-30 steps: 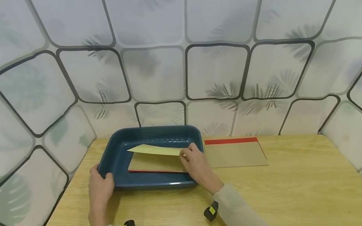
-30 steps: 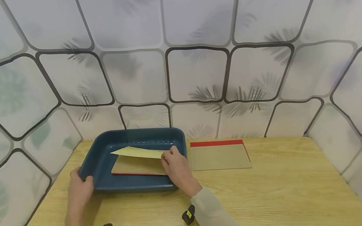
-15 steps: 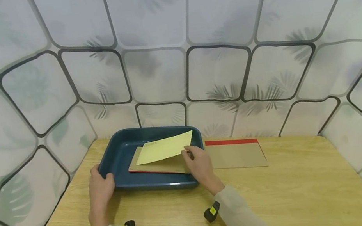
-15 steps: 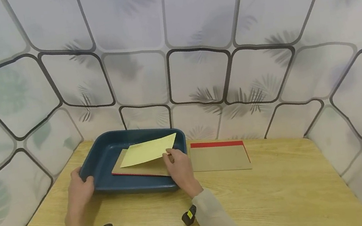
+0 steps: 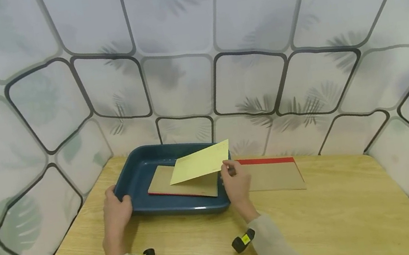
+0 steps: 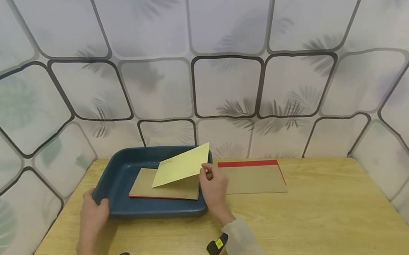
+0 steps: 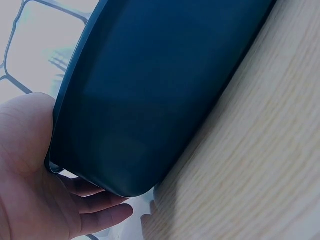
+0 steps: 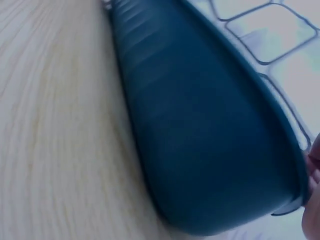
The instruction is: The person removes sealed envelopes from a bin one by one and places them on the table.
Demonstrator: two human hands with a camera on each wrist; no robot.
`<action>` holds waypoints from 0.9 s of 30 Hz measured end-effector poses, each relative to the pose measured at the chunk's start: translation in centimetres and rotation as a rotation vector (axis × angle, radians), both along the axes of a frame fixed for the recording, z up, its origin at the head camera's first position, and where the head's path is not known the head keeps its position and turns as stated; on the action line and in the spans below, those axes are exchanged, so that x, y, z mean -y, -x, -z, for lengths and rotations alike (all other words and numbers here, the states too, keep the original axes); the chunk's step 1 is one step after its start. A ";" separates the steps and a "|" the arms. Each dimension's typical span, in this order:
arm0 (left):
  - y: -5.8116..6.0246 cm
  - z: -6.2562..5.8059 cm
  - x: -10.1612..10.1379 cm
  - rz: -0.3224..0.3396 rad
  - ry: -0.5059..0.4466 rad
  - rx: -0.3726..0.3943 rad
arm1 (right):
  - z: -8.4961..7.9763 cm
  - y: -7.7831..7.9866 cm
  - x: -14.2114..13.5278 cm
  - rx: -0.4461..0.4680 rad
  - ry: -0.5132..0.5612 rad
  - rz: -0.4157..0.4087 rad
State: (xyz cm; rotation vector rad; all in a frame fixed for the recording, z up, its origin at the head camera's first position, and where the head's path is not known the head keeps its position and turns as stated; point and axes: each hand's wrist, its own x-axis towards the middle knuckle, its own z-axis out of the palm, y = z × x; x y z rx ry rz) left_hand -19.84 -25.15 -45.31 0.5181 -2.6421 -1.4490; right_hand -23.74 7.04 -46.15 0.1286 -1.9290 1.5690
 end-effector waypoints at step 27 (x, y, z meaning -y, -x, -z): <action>-0.2 0.1 -0.2 -0.014 0.002 -0.025 | -0.7 -1.7 -6.3 0.423 0.317 -0.066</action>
